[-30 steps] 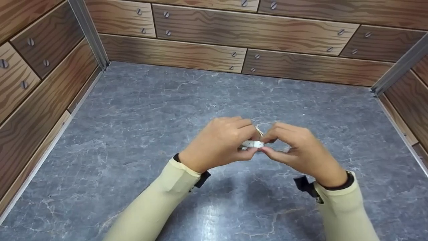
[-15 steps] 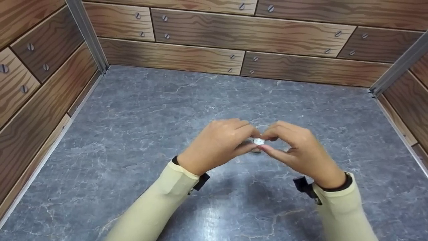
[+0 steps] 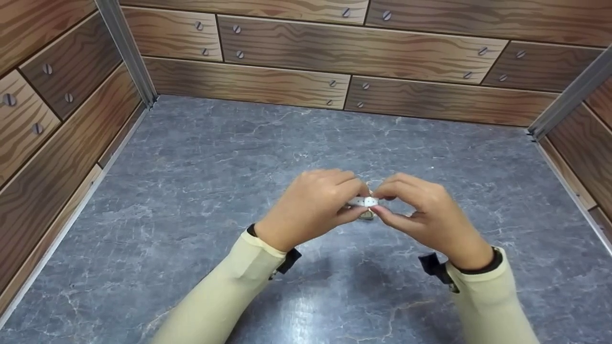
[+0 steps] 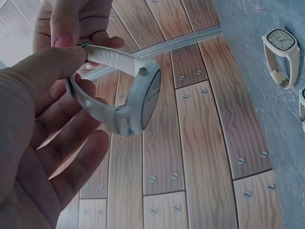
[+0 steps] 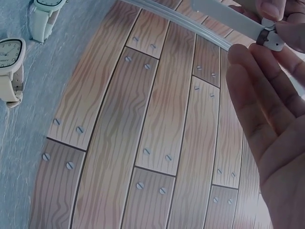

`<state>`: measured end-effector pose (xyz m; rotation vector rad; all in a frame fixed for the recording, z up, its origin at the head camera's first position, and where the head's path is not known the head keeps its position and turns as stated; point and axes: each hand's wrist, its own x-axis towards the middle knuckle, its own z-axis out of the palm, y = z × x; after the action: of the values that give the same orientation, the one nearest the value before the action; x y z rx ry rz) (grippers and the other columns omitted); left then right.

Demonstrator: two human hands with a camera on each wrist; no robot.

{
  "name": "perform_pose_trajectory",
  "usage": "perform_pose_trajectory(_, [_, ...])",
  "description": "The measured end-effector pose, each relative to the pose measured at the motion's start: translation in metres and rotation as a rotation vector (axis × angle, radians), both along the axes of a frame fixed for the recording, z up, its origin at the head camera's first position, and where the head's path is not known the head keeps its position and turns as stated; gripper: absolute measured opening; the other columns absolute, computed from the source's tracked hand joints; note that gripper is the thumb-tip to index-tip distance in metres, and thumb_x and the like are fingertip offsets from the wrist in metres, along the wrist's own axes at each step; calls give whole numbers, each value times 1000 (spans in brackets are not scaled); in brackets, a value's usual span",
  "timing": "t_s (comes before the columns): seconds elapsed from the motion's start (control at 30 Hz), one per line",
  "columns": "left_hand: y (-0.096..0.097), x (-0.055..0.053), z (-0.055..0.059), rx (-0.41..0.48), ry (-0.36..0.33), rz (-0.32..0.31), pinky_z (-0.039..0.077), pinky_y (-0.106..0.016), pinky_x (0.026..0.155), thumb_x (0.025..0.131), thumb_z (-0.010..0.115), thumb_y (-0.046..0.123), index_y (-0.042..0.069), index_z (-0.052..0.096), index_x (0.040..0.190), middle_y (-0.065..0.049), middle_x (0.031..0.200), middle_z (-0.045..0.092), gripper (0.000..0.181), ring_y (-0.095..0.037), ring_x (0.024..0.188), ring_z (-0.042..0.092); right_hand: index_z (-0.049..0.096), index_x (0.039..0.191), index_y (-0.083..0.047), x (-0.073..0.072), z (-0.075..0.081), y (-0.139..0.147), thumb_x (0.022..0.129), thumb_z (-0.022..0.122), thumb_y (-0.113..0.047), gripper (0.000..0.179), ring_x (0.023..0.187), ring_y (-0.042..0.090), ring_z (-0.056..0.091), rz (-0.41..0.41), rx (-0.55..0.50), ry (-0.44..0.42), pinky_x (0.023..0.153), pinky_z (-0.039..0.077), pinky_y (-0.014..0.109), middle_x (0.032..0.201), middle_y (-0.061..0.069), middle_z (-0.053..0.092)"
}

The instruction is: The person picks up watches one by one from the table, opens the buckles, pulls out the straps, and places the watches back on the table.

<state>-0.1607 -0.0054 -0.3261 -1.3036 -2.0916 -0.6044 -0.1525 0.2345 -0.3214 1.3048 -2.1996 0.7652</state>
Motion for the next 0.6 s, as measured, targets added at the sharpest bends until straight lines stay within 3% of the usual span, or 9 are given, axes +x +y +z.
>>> perform_pose_trajectory(0.2, [0,-2,1,0,9,-30,54,-22,71,95,78,26,10,72,100,2,90,71,17,-10,76,65,73,104,-9,-1,1,1,103,65,-23,16,83,14,67,45,-38,-4,79,54,17,97,2,72])
perform_pose_trajectory(0.33, [-1,-2,0,6,9,-47,54,-21,71,95,77,24,10,72,101,2,91,72,16,-10,76,65,72,101,-7,-2,0,2,96,71,-10,6,83,15,69,92,-65,-24,78,57,19,95,3,72])
perform_pose_trajectory(0.4, [-1,-2,0,9,9,-52,53,-20,70,95,77,23,10,72,100,2,91,72,15,-9,76,65,71,101,-7,-2,0,1,90,72,-2,12,83,15,69,103,-70,-36,78,57,20,94,3,71])
perform_pose_trajectory(0.5, [-2,-1,0,9,19,-51,53,-21,70,95,78,23,10,72,101,1,91,71,15,-10,76,64,71,105,-8,-1,0,1,86,74,1,21,84,15,68,87,-56,-39,81,55,18,95,2,71])
perform_pose_trajectory(0.6, [-2,-1,0,4,32,-42,53,-22,72,93,80,22,10,73,103,1,93,71,17,-12,78,63,72,108,-10,-1,0,1,89,76,-4,20,84,14,66,41,-23,-15,82,52,17,97,0,72])
